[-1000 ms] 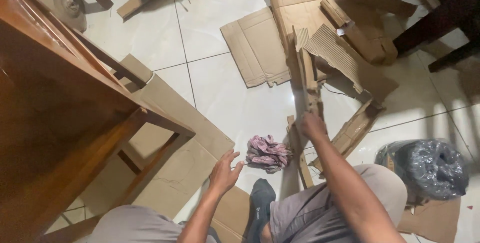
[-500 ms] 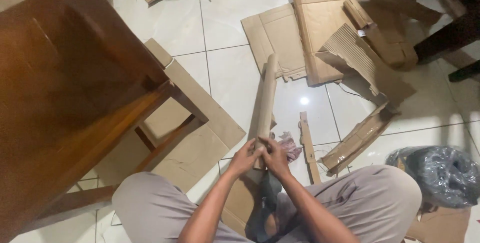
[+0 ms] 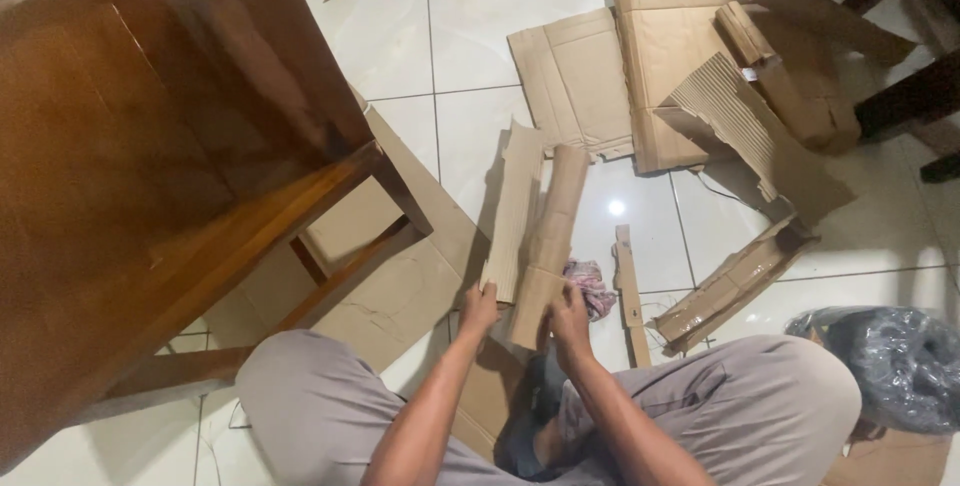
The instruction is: Wrapping a wooden chair leg with cardboard and securing it with plastic ties
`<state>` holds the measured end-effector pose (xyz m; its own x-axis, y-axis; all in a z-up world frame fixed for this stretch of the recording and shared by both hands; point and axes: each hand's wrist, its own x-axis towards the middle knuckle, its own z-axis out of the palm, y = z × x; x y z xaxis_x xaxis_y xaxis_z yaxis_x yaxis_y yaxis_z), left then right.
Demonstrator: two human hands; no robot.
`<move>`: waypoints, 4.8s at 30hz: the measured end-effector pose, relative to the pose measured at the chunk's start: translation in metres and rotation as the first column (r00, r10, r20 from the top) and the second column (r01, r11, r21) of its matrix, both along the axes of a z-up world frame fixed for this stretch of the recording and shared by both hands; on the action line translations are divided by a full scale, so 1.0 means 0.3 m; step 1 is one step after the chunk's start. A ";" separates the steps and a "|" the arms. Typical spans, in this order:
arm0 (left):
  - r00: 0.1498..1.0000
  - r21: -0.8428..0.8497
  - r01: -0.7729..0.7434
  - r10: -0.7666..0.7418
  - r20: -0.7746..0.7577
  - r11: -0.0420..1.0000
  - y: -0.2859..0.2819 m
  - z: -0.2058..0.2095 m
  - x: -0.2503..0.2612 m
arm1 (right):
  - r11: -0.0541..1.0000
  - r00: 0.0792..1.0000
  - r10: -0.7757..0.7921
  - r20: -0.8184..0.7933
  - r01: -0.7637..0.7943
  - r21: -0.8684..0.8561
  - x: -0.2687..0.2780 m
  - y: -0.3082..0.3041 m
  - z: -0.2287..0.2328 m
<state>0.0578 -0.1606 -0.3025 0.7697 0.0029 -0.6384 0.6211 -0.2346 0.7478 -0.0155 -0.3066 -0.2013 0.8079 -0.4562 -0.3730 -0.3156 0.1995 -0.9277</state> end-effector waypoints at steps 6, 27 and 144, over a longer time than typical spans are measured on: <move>0.959 -0.214 -0.283 0.282 -0.037 0.935 0.010 0.122 -0.005 | 0.949 0.934 -0.271 -0.234 0.300 0.099 0.065 -0.113 -0.318; 0.593 0.482 0.324 -0.572 0.567 0.814 0.145 0.460 -0.248 | 0.991 0.993 0.099 -0.065 -0.092 0.095 0.345 0.018 0.092; 0.794 0.957 -0.131 -0.550 0.257 0.257 1.018 0.068 0.095 | 0.428 0.566 0.823 -0.038 -0.663 -0.614 0.802 0.512 0.482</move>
<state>0.0862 0.1449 -0.2821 0.9897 0.0842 0.1162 0.0808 -0.9962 0.0334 0.2250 -0.1528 -0.0568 0.9426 0.3308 -0.0449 0.1427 -0.5207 -0.8417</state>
